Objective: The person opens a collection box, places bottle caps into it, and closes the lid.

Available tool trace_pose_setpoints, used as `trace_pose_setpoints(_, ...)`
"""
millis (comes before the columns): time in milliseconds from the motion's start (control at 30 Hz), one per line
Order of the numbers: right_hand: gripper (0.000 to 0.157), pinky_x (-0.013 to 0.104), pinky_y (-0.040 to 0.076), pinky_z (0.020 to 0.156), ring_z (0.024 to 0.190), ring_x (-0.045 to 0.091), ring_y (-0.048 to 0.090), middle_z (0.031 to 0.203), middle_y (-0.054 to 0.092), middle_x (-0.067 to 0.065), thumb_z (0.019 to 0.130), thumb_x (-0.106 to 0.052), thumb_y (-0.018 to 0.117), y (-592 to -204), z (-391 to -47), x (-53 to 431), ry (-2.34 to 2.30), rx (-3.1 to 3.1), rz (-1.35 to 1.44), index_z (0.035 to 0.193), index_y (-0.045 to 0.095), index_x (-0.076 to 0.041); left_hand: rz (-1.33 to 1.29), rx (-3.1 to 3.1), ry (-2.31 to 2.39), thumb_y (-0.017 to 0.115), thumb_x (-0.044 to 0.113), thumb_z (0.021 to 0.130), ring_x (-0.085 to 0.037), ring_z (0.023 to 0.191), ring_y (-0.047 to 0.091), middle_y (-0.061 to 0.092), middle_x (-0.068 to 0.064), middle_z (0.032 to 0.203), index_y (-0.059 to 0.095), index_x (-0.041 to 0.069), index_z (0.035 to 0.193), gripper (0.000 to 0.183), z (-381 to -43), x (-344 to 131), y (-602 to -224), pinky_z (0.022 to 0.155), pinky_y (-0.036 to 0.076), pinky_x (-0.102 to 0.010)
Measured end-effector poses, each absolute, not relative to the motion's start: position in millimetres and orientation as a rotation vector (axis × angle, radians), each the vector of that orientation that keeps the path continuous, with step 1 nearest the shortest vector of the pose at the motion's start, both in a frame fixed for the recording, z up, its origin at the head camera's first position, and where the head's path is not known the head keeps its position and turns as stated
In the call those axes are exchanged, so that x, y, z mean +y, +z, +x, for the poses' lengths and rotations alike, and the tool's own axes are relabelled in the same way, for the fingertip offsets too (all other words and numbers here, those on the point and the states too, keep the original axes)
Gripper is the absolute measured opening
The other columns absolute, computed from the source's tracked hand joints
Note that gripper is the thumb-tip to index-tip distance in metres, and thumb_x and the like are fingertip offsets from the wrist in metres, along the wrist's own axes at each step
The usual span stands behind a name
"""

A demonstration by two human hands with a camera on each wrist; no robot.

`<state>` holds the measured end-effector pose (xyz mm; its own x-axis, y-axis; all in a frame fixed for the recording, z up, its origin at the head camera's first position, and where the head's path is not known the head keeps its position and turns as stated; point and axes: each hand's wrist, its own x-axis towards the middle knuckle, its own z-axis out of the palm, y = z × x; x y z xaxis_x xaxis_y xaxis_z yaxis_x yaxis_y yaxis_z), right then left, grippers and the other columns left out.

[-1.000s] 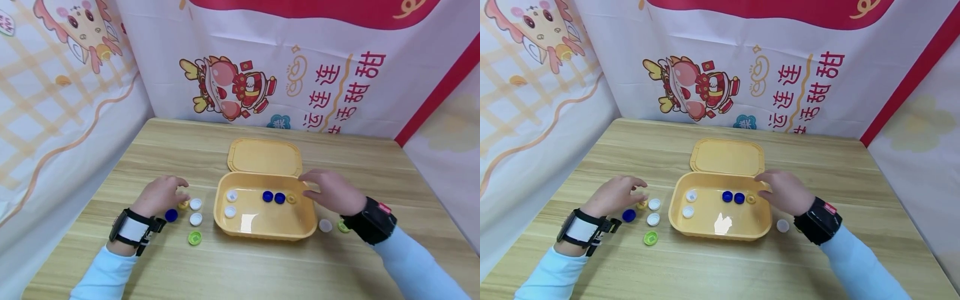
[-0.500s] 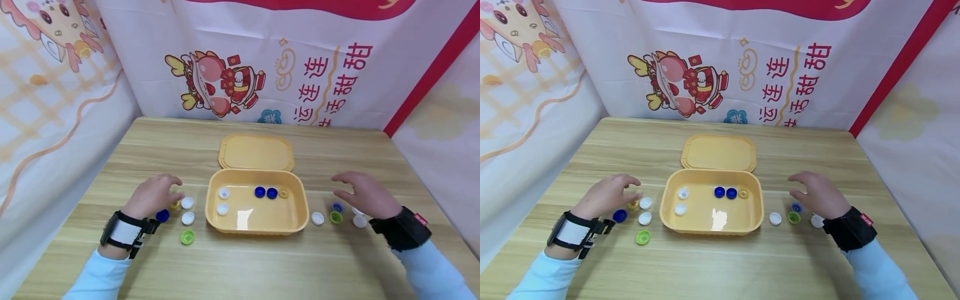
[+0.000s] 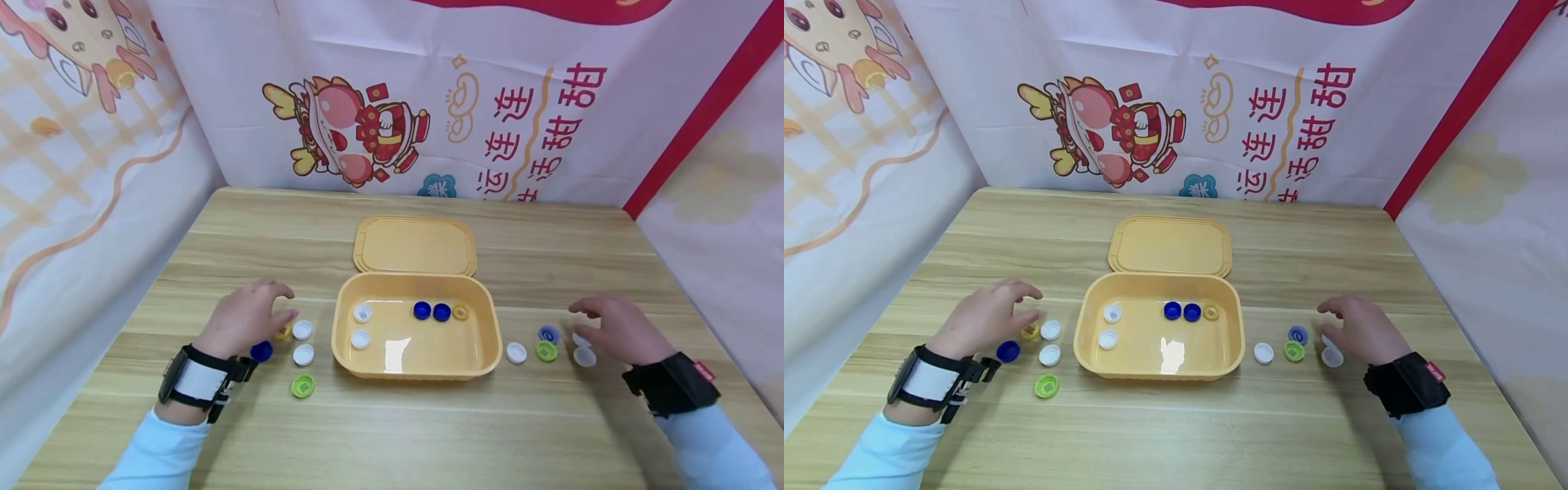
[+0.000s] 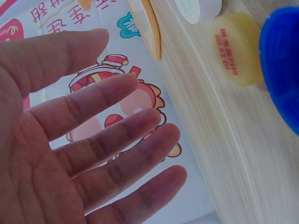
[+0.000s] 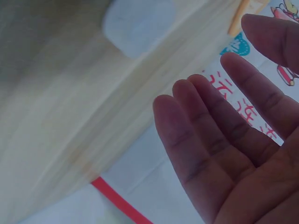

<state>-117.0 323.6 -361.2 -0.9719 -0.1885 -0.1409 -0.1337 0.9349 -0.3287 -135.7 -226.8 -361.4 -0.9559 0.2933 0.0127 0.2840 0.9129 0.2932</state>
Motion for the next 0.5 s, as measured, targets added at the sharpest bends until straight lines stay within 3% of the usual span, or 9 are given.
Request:
trace_pose_setpoints(267, 0.033, 0.049, 0.052, 0.074, 0.093, 0.034, 0.058, 0.105, 0.065, 0.019, 0.090, -0.020, 0.067, -375.9, -119.7, 331.0, -0.490, 2.836, -0.178, 0.115, 0.065, 0.003, 0.457, 3.043, 0.447, 0.071, 0.024, 0.090, -0.037, 0.097, 0.063, 0.063, -0.021, 0.112, 0.068, 0.001, 0.111, 0.032, -135.9, -227.0, -362.9, 0.073, 0.053, -0.050)
trace_pose_setpoints(500, 0.028, 0.051, 0.051, 0.077, 0.088, 0.031, 0.056, 0.105, 0.064, 0.020, 0.090, -0.015, 0.064, -384.8, -120.1, 332.0, -0.525, 2.778, -0.150, 0.111, 0.066, 0.003, 0.471, 3.043, 0.446, 0.071, 0.023, 0.090, -0.037, 0.097, 0.063, 0.064, -0.021, 0.111, 0.069, 0.001, 0.110, 0.031, -136.6, -227.3, -364.2, 0.073, 0.053, -0.050)
